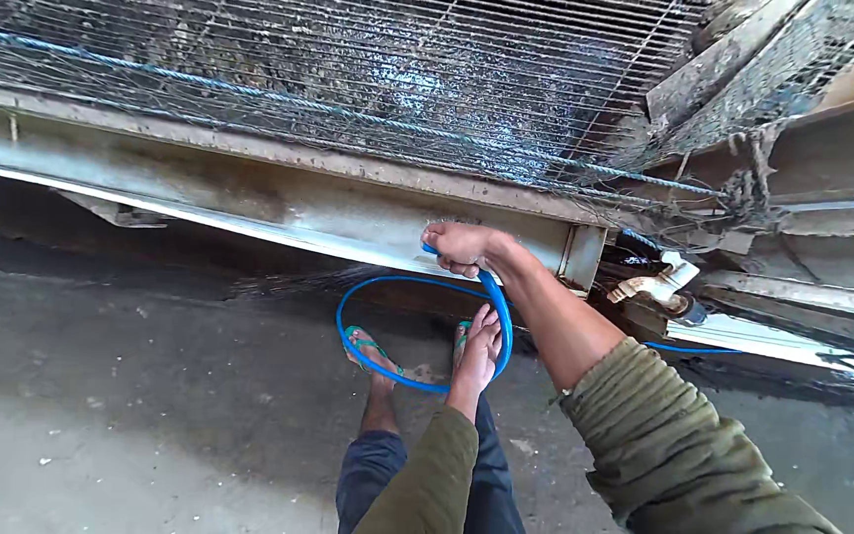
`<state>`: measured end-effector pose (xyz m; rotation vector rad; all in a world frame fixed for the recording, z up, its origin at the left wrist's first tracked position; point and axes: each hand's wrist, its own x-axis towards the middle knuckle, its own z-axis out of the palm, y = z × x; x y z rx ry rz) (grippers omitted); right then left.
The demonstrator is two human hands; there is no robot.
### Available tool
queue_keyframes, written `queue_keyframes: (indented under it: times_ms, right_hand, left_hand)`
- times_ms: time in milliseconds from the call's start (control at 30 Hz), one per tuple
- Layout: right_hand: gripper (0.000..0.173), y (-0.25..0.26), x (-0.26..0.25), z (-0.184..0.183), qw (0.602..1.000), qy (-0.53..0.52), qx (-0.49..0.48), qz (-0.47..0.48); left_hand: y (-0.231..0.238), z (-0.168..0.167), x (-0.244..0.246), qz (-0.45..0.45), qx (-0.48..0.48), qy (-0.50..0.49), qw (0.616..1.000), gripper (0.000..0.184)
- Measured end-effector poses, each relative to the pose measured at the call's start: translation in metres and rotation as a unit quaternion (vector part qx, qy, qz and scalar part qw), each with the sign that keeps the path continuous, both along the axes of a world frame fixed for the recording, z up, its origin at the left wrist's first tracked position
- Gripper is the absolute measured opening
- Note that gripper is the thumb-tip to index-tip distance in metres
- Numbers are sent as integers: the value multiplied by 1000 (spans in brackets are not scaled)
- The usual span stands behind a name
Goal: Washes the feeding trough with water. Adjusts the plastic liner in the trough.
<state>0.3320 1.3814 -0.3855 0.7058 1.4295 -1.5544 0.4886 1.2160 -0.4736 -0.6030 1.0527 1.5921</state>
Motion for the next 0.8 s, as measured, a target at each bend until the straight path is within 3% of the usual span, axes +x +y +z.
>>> queue_keyframes:
  times_ms: [133,267,367,533,700,800]
  right_hand:
    - [34,33,49,17,993,-8,118,12]
    - [31,68,105,64,960,-87,264,42]
    - [31,81,121,85,918,-183,329,124]
    - [39,88,136,99,887,-239,353,175]
    - [35,95,151,96,892,-255,341,154]
    - [25,101,160,96,915,-249,309,79]
  left_hand:
    - [11,-6,-1,-31,24,-23,999,65]
    - [38,-1,2,-71,2,-11,997,69]
    - [69,16,1,-134,-111,37,984,60]
    - [114,34,-1,-227,-178,32,957,58]
    - [150,39,-6,-196,-267,18,943,42]
    - [155,35,0,-177,-288,18,941,41]
